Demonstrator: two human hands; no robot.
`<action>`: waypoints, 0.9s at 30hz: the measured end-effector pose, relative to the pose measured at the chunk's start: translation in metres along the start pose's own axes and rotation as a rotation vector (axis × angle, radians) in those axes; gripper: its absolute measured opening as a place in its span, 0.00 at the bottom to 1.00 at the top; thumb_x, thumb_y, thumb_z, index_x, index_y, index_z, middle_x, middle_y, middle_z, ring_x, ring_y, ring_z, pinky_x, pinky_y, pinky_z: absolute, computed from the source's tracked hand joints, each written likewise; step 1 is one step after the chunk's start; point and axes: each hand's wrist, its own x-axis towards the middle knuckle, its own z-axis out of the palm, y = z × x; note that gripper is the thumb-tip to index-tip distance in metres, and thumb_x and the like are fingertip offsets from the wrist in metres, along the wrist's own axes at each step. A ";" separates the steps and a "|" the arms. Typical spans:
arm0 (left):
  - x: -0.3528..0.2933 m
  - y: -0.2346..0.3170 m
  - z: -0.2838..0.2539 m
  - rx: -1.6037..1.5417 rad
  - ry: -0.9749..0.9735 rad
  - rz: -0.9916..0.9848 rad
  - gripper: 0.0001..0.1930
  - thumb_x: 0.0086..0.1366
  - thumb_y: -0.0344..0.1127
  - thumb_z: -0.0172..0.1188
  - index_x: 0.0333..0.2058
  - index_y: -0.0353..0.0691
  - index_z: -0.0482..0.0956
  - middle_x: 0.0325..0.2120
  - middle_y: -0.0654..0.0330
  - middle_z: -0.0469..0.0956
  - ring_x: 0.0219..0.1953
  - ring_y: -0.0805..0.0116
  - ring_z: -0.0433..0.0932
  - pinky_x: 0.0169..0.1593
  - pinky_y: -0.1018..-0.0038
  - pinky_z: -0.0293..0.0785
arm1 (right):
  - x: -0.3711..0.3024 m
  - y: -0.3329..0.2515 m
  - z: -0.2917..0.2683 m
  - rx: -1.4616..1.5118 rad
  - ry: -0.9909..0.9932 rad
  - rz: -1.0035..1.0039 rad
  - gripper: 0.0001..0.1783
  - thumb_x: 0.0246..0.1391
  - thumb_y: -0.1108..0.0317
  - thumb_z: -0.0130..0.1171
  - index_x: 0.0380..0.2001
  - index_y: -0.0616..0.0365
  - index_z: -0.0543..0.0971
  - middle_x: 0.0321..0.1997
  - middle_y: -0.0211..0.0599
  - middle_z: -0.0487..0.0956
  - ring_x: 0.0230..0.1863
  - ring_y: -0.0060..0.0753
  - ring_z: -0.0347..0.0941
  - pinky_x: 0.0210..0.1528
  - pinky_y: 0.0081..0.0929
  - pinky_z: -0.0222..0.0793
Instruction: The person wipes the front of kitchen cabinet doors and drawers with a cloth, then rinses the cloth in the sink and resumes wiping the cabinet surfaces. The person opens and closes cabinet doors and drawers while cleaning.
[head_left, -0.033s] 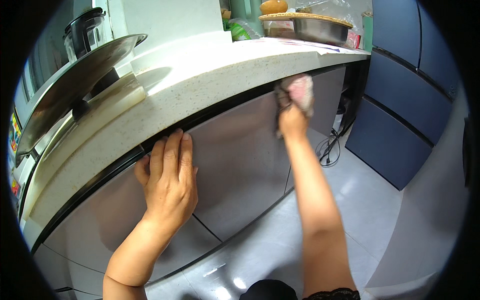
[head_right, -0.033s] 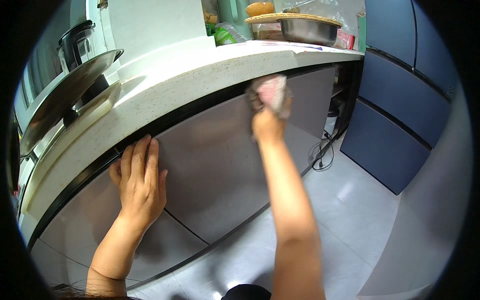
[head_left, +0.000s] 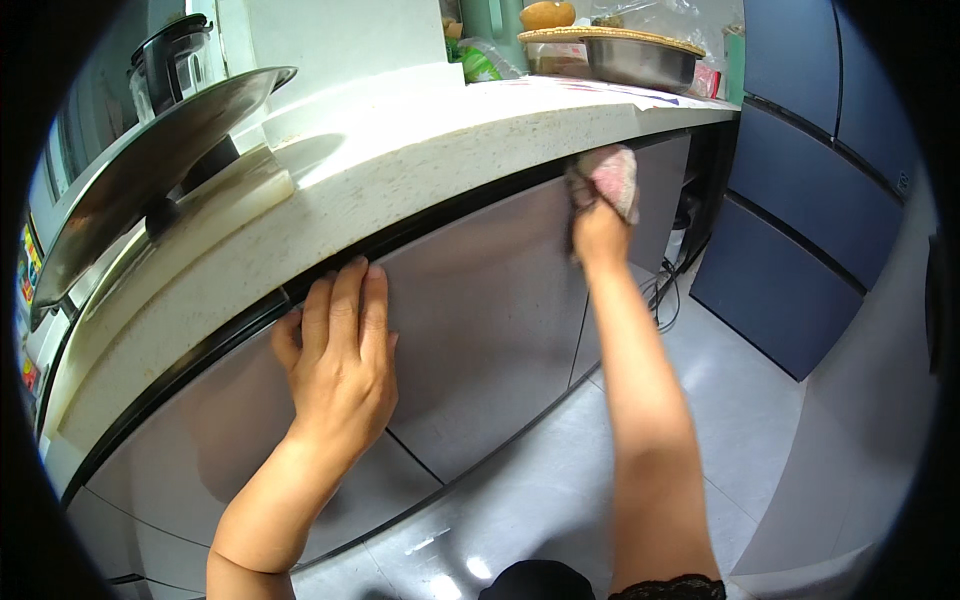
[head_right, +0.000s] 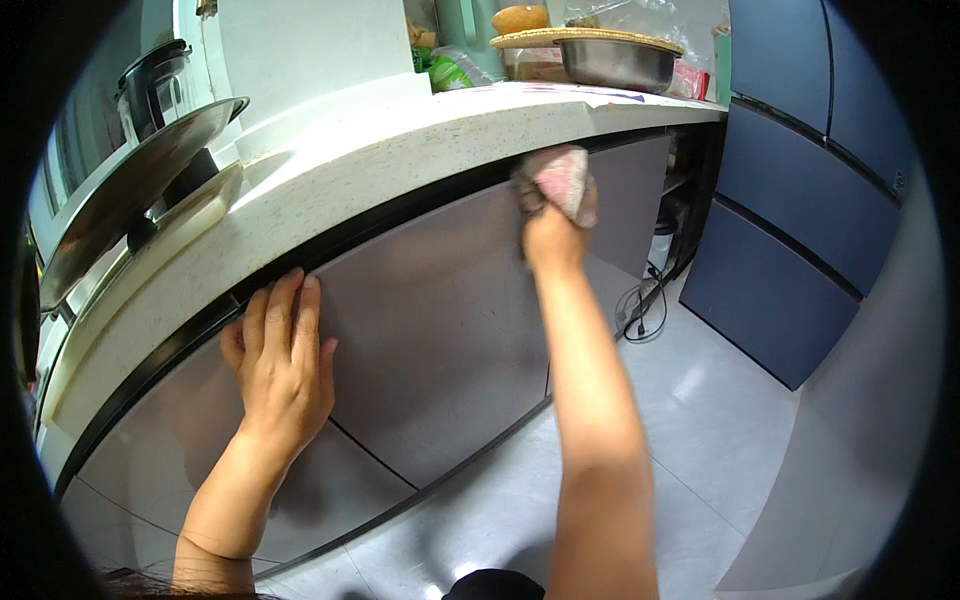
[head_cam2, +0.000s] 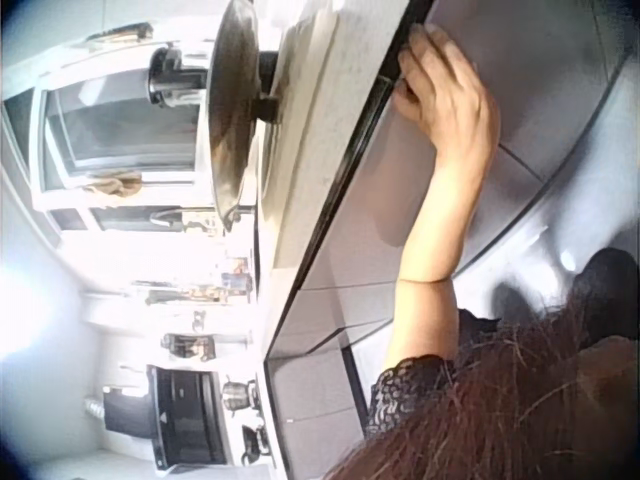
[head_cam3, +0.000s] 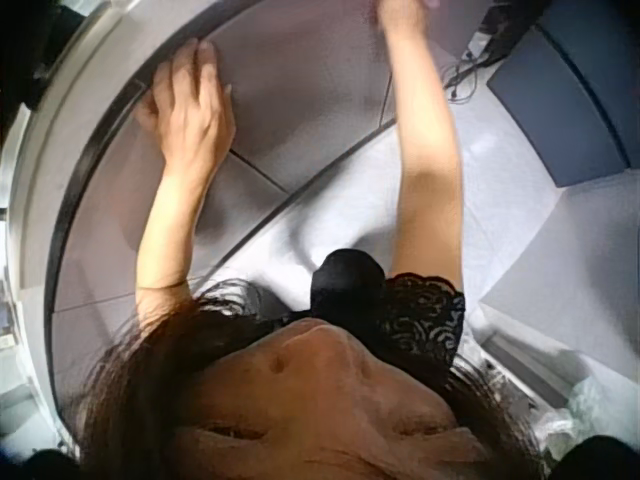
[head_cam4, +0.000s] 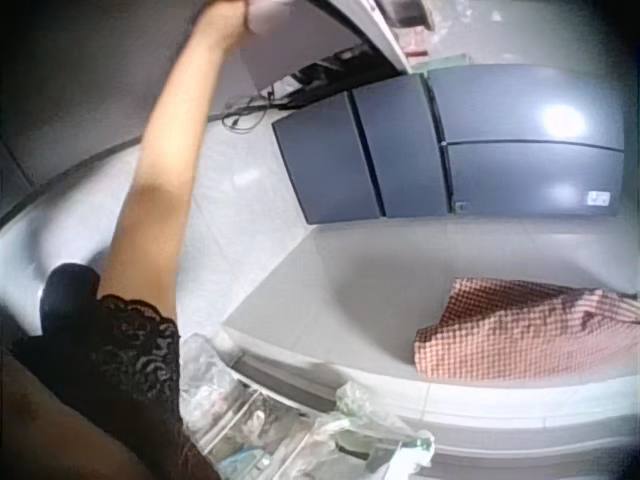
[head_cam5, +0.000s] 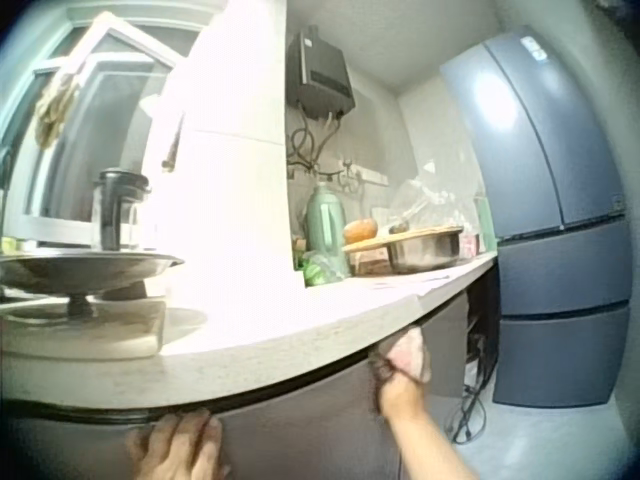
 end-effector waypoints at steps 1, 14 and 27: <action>0.001 0.002 0.001 -0.015 0.028 0.001 0.38 0.47 0.28 0.68 0.60 0.36 0.68 0.60 0.53 0.66 0.60 0.55 0.64 0.56 0.56 0.54 | 0.005 0.035 -0.004 -0.198 -0.040 -0.097 0.15 0.55 0.69 0.57 0.47 0.58 0.76 0.47 0.50 0.76 0.46 0.58 0.73 0.49 0.46 0.71; -0.005 -0.006 0.010 -0.008 0.096 0.073 0.32 0.48 0.24 0.62 0.56 0.34 0.71 0.60 0.52 0.66 0.60 0.56 0.66 0.55 0.58 0.56 | -0.209 -0.161 -0.026 0.268 -0.459 0.251 0.35 0.46 0.81 0.47 0.62 0.71 0.64 0.68 0.65 0.59 0.71 0.61 0.51 0.73 0.49 0.43; -0.002 -0.019 0.007 0.031 0.119 0.178 0.24 0.53 0.24 0.56 0.51 0.35 0.76 0.56 0.53 0.71 0.54 0.60 0.71 0.50 0.65 0.59 | -0.160 -0.048 0.013 0.119 -0.043 0.691 0.27 0.68 0.53 0.42 0.53 0.69 0.69 0.58 0.64 0.68 0.59 0.55 0.65 0.59 0.47 0.58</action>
